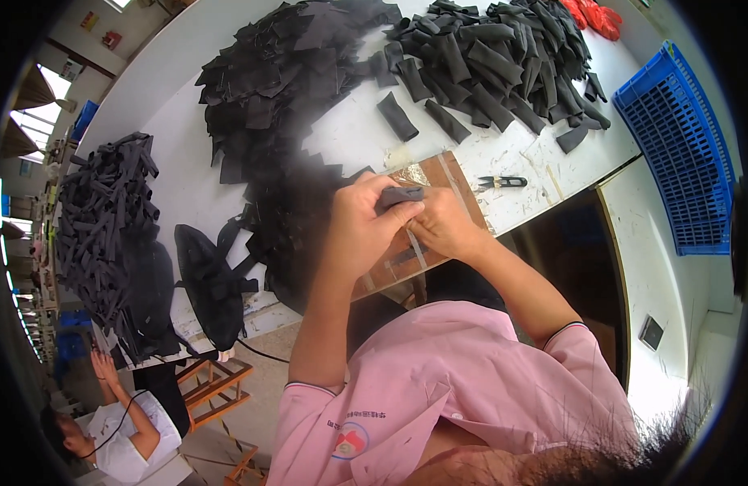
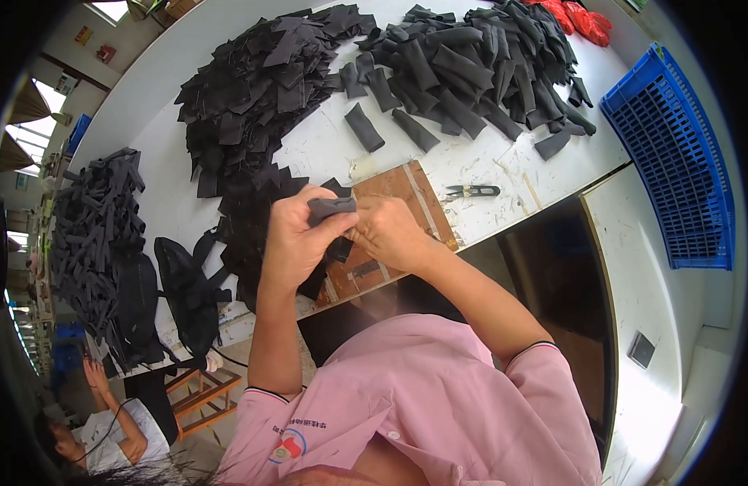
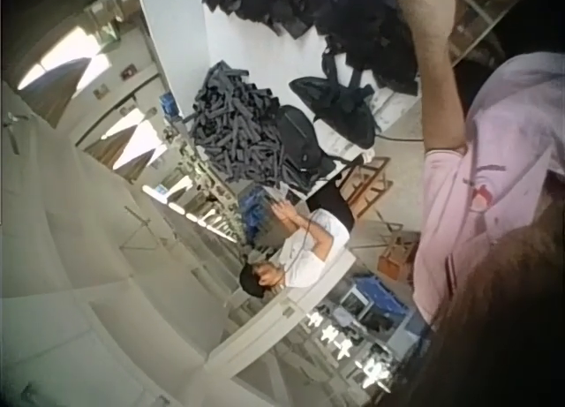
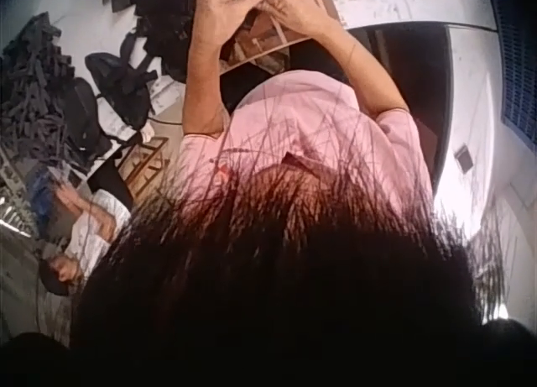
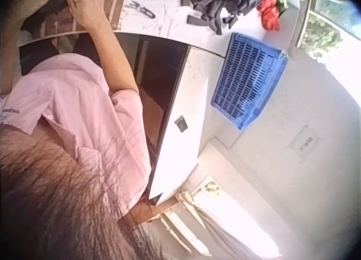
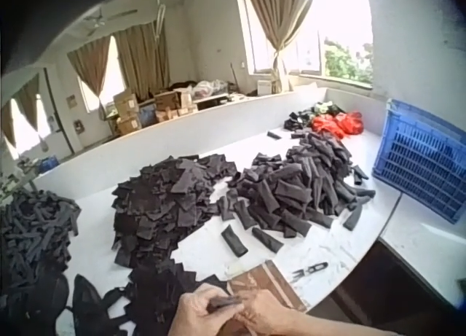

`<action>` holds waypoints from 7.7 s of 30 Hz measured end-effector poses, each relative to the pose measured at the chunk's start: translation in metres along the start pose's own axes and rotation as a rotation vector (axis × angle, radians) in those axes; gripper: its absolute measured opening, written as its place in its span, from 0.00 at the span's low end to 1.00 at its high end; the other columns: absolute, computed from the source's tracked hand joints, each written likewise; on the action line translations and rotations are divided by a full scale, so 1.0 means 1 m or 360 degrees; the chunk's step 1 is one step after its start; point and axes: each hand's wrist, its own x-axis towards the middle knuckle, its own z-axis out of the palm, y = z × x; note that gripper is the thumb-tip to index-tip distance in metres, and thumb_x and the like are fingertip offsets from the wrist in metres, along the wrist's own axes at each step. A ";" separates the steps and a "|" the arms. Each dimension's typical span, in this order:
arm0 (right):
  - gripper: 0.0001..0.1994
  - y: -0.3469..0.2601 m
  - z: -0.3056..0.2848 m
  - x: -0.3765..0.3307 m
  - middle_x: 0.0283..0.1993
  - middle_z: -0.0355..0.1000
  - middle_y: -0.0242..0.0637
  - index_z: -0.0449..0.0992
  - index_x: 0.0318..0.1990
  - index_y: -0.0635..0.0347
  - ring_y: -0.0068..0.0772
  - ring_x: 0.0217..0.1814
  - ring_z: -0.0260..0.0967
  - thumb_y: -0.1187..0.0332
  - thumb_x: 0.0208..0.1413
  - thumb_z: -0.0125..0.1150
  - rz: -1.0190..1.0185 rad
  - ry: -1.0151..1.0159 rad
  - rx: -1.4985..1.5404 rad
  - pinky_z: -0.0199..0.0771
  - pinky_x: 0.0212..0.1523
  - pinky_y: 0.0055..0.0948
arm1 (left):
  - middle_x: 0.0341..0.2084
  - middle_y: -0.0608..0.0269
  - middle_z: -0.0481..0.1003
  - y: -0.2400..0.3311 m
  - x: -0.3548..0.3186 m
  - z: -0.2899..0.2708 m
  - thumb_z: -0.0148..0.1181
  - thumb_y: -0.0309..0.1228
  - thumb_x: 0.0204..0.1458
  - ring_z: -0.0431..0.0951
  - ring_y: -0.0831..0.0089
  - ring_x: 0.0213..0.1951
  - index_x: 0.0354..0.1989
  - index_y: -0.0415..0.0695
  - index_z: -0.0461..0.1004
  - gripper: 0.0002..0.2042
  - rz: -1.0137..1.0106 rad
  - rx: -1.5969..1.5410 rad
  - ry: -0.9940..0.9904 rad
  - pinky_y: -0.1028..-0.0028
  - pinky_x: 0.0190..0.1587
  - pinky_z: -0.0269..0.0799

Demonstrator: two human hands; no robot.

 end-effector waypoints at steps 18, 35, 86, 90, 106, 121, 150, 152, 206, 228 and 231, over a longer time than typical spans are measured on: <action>0.15 0.001 0.005 0.008 0.20 0.64 0.42 0.66 0.20 0.64 0.46 0.26 0.64 0.61 0.50 0.54 0.0313 -0.0450 -0.0172 0.62 0.23 0.37 | 0.34 0.57 0.72 -0.033 -0.023 0.005 0.51 0.30 0.51 0.71 0.64 0.39 0.35 0.42 0.71 0.07 0.0196 -0.1771 0.0543 0.64 0.49 0.62; 0.19 0.000 0.001 0.013 0.15 0.64 0.41 0.65 0.18 0.61 0.45 0.22 0.64 0.55 0.52 0.49 0.0333 -0.0513 -0.0233 0.62 0.23 0.38 | 0.32 0.61 0.73 -0.006 -0.016 -0.018 0.57 0.21 0.46 0.70 0.80 0.33 0.36 0.34 0.72 0.08 0.0243 -0.0847 0.0374 0.83 0.38 0.64; 0.13 -0.060 0.018 -0.028 0.29 0.66 0.37 0.71 0.36 0.65 0.31 0.25 0.68 0.72 0.40 0.63 0.0496 0.0052 0.0474 0.69 0.24 0.26 | 0.23 0.64 0.73 -0.034 -0.087 0.028 0.59 0.22 0.44 0.71 0.80 0.26 0.29 0.34 0.71 0.05 -0.0293 -0.1133 0.0697 0.80 0.31 0.68; 0.07 -0.062 0.020 -0.031 0.25 0.67 0.40 0.72 0.30 0.66 0.37 0.24 0.68 0.75 0.42 0.60 0.0560 0.0117 0.0283 0.68 0.24 0.28 | 0.21 0.66 0.71 -0.035 -0.086 0.033 0.55 0.24 0.49 0.68 0.82 0.23 0.29 0.35 0.70 0.04 -0.0289 -0.0996 0.0717 0.84 0.28 0.64; 0.07 -0.036 0.007 -0.044 0.20 0.67 0.26 0.73 0.28 0.66 0.12 0.19 0.61 0.70 0.50 0.57 0.1637 0.0227 0.1381 0.64 0.21 0.12 | 0.23 0.52 0.72 -0.175 -0.308 0.070 0.60 0.41 0.42 0.73 0.62 0.29 0.28 0.36 0.69 0.18 -0.1491 0.0375 0.0581 0.67 0.33 0.67; 0.07 -0.048 0.026 -0.065 0.15 0.65 0.26 0.72 0.23 0.66 0.12 0.17 0.56 0.72 0.41 0.63 0.1322 0.0154 0.1018 0.57 0.17 0.16 | 0.27 0.65 0.70 -0.018 -0.132 0.060 0.53 0.22 0.49 0.68 0.83 0.27 0.36 0.35 0.67 0.07 -0.0315 -0.0658 0.0745 0.85 0.31 0.65; 0.07 -0.063 0.014 -0.080 0.18 0.62 0.29 0.72 0.25 0.65 0.14 0.18 0.57 0.73 0.40 0.65 0.1160 0.0032 0.1118 0.55 0.18 0.18 | 0.37 0.62 0.69 -0.046 -0.109 0.055 0.55 0.21 0.46 0.68 0.84 0.29 0.31 0.38 0.70 0.04 -0.0352 -0.1361 0.0510 0.85 0.30 0.63; 0.07 -0.063 0.012 -0.077 0.17 0.62 0.32 0.70 0.21 0.65 0.18 0.16 0.57 0.75 0.37 0.64 0.0988 0.0051 0.0675 0.55 0.17 0.20 | 0.34 0.62 0.71 -0.039 -0.104 0.064 0.54 0.21 0.48 0.67 0.84 0.23 0.33 0.39 0.69 0.04 -0.0274 -0.1172 0.0793 0.86 0.25 0.63; 0.09 -0.036 0.035 -0.061 0.21 0.61 0.23 0.67 0.24 0.57 0.13 0.22 0.53 0.65 0.53 0.54 0.1542 -0.0039 0.2101 0.56 0.25 0.13 | 0.29 0.60 0.71 -0.053 -0.098 0.050 0.49 0.13 0.39 0.69 0.83 0.25 0.38 0.36 0.65 0.14 -0.0281 -0.1264 0.0807 0.87 0.24 0.63; 0.07 -0.052 -0.013 0.011 0.26 0.65 0.33 0.66 0.26 0.64 0.20 0.22 0.62 0.71 0.51 0.53 0.0380 0.0196 0.0509 0.61 0.22 0.19 | 0.22 0.66 0.69 0.018 -0.058 0.023 0.53 0.22 0.49 0.61 0.88 0.16 0.32 0.36 0.69 0.04 -0.0034 -0.1007 0.0739 0.86 0.17 0.56; 0.10 -0.063 -0.028 0.031 0.21 0.63 0.30 0.66 0.25 0.65 0.18 0.22 0.58 0.68 0.53 0.52 0.0891 0.0022 0.1026 0.60 0.22 0.21 | 0.21 0.61 0.68 0.018 -0.045 0.001 0.47 0.22 0.52 0.55 0.89 0.09 0.38 0.35 0.64 0.06 -0.0051 -0.2258 0.0148 0.85 0.12 0.50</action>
